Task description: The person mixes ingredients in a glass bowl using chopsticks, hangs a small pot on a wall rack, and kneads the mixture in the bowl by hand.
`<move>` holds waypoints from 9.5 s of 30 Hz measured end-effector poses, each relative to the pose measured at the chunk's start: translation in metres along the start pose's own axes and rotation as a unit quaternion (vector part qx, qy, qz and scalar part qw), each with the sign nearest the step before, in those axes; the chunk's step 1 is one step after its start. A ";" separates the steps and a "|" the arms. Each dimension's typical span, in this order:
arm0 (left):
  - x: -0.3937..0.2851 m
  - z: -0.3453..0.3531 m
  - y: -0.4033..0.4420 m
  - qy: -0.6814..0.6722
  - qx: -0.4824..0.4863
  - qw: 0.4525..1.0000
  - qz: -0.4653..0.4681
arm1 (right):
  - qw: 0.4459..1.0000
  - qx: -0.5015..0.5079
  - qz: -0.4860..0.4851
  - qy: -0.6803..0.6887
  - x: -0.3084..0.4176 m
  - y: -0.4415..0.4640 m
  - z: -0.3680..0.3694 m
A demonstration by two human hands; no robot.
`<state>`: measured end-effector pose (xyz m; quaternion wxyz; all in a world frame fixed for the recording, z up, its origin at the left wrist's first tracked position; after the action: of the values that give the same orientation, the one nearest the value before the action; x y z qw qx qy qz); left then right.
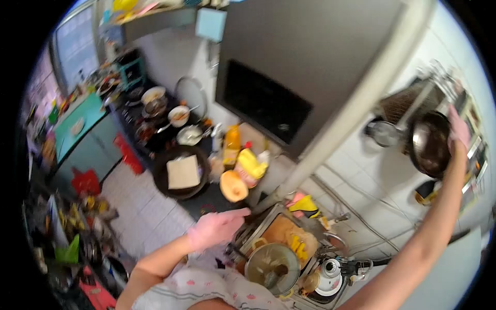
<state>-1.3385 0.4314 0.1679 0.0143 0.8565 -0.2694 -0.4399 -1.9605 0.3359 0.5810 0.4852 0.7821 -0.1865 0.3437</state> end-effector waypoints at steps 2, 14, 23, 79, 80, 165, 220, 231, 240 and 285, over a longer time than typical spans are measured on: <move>0.003 -0.026 -0.001 -0.047 0.110 0.983 -0.139 | 0.962 -0.085 -0.129 -0.225 0.074 -0.103 0.023; 0.124 -0.208 -0.075 -0.033 0.003 0.995 0.098 | 0.687 0.396 0.300 0.530 0.231 -0.713 0.364; 0.300 -0.352 -0.134 0.335 -0.154 0.929 -0.015 | 0.366 0.471 0.636 0.489 0.351 -0.934 0.588; 1.116 -1.004 -0.317 -0.012 -0.181 0.600 -0.779 | 0.109 0.915 -0.289 -0.259 0.845 -1.491 1.443; 1.117 -1.002 -0.317 -0.008 -0.170 0.604 -0.779 | 0.144 0.918 -0.281 -0.238 0.845 -1.490 1.441; 1.133 -0.967 -0.327 0.045 -0.279 0.623 -0.729 | 0.229 0.837 -0.467 -0.167 0.845 -1.498 1.455; 1.129 -0.969 -0.315 -0.040 -0.333 0.550 -0.765 | 0.202 0.849 -0.485 0.065 0.843 -1.422 1.378; 1.126 -0.972 -0.315 -0.038 -0.335 0.545 -0.768 | 0.472 0.641 -0.528 0.296 0.868 -1.419 1.443; 1.115 -0.986 -0.309 -0.081 -0.330 0.528 -0.778 | 0.438 0.758 -0.481 0.044 0.856 -1.475 1.465; 1.121 -0.979 -0.312 -0.059 -0.342 0.544 -0.764 | 0.047 0.876 -0.413 -0.245 0.869 -1.488 1.418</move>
<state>0.0715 -0.0416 -0.1503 -0.0515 0.6415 0.6570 -0.3926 0.0791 -0.2022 -0.1485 -0.5662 0.6230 0.4963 -0.2121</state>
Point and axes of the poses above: each hand's wrist, its own y-axis towards the middle knuckle, its own z-axis out of the palm, x = y × z, the point moved 2 cm from there along y, towards the middle knuckle, and after that the axes turned 9 degrees about y, right-handed, at the moved point
